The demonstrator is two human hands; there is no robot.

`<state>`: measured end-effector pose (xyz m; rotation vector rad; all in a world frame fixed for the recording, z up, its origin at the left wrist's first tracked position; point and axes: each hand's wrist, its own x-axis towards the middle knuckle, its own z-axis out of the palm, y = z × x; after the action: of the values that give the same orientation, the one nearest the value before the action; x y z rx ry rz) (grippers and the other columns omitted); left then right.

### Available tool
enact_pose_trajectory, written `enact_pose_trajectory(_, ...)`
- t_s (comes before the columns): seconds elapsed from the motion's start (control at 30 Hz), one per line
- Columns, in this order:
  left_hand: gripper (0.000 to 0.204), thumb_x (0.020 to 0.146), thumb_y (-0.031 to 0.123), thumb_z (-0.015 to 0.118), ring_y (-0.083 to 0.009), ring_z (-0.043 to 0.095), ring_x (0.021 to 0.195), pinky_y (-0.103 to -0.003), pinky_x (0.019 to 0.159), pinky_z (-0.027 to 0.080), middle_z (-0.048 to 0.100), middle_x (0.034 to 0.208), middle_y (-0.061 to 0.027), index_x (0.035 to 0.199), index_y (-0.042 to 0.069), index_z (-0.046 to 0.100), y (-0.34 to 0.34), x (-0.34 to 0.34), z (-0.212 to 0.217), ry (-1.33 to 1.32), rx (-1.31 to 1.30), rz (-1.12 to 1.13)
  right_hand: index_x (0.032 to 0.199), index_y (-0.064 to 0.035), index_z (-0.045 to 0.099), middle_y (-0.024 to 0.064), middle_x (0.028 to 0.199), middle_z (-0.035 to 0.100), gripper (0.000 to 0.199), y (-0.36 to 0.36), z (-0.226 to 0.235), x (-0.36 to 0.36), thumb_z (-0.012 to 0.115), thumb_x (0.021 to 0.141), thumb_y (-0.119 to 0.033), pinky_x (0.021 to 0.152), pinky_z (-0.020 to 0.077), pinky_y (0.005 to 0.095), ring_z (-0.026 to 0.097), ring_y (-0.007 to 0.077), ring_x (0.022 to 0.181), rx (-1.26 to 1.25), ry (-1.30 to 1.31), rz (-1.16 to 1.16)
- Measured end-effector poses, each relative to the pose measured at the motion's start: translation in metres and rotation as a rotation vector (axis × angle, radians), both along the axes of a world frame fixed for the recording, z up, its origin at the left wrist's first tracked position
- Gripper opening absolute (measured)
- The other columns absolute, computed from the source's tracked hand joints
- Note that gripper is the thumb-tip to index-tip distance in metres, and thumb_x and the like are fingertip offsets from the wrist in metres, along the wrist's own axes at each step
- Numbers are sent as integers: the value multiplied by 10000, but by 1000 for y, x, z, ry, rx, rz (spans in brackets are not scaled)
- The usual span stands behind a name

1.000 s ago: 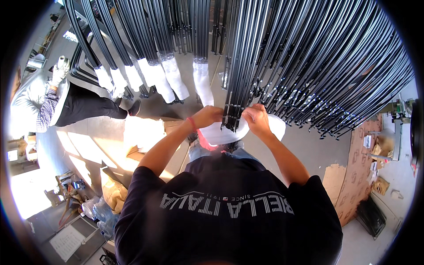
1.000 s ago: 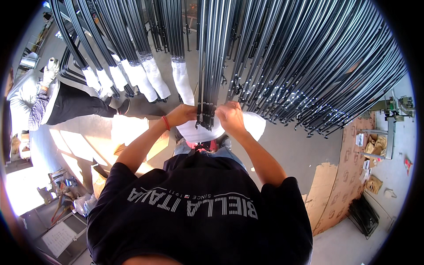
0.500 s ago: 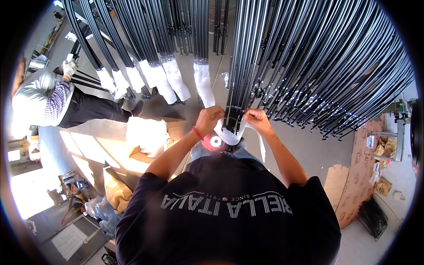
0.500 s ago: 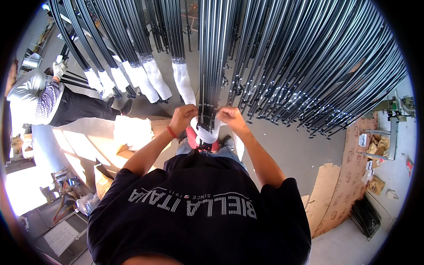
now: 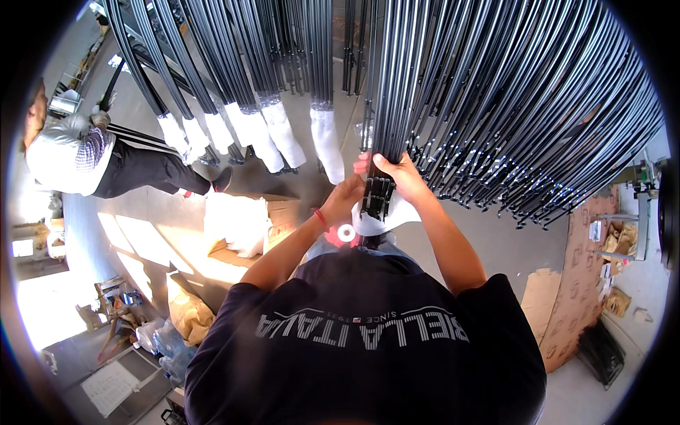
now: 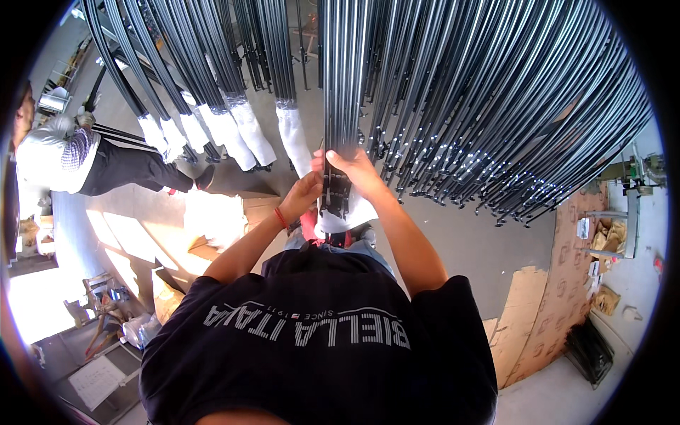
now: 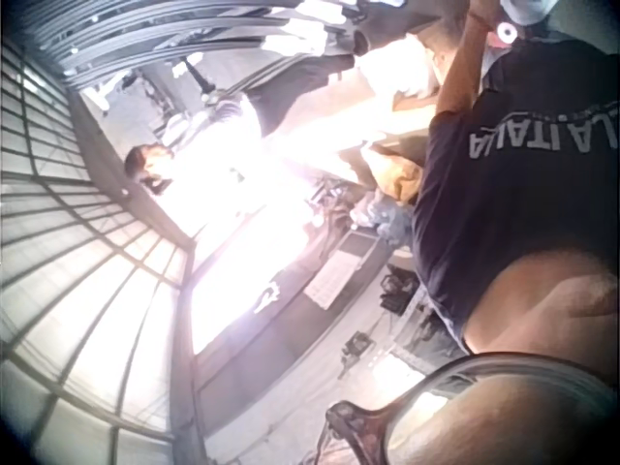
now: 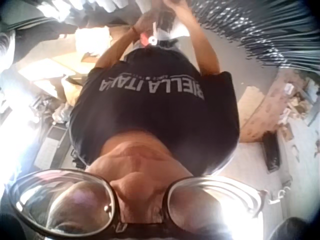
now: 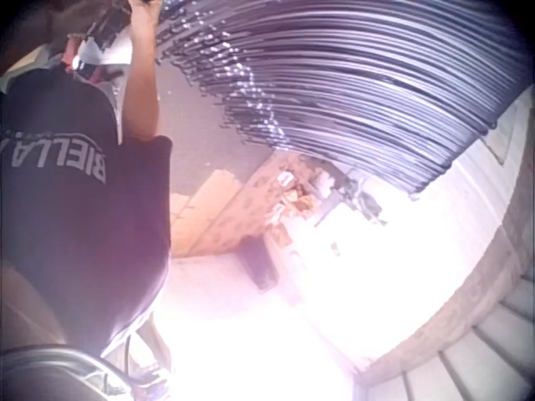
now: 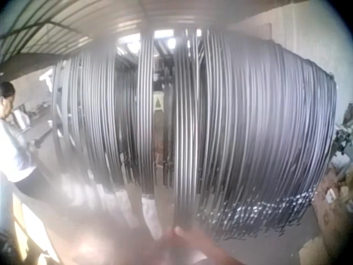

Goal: The person wraps the ends of long black industrial rods using foam padding and clear plastic wrap. They take pieces of white foam from a box and wrap them around the ends of several rods held together, then secure the padding by winding plastic wrap around it.

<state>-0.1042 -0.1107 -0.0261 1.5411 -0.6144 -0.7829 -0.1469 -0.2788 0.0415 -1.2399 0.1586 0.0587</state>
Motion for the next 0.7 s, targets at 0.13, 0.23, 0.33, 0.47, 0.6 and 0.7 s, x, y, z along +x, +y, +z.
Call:
enact_pose_trajectory(0.13,90,830,86,460,-79,431,634,-247,582,390,477,666,-18,764,24,455,3,-6,9,-261,83,137,976,15,567,121,900,619,300,-1,2,4,546,838,-251,810,456,326,593,219,885,57,42,45)
enact_pose_trajectory(0.23,111,805,90,474,-121,434,554,-276,548,387,464,592,-62,732,7,465,-3,-18,13,-274,65,302,980,8,555,117,894,620,231,-6,5,6,525,850,-180,801,464,335,601,227,870,-50,40,90)
enact_pose_trajectory(0.33,114,792,87,478,-136,433,534,-285,527,380,447,574,-76,716,4,464,-6,-19,16,-300,47,366,955,-1,561,106,879,620,210,-7,2,7,550,835,-172,789,465,336,602,223,863,-71,47,109)
enact_pose_trajectory(0.47,118,793,91,480,-132,432,530,-288,515,372,453,569,-71,714,4,466,-7,-20,15,-308,39,400,885,0,582,75,836,611,208,-5,8,8,566,825,-198,772,450,311,582,183,823,-10,90,100)
enact_pose_trajectory(0.6,107,790,106,496,-231,555,689,-333,608,421,560,751,-141,836,13,470,2,-7,2,-109,-30,209,943,-16,565,82,876,618,221,-7,3,9,570,829,-205,777,459,322,592,200,867,15,129,112)
enact_pose_trajectory(0.7,240,764,71,531,-176,531,860,-312,735,413,555,924,-123,974,9,432,-2,2,0,187,-162,27,973,-26,563,56,885,616,267,-14,-1,7,588,820,-244,791,443,298,572,169,881,-311,99,108)
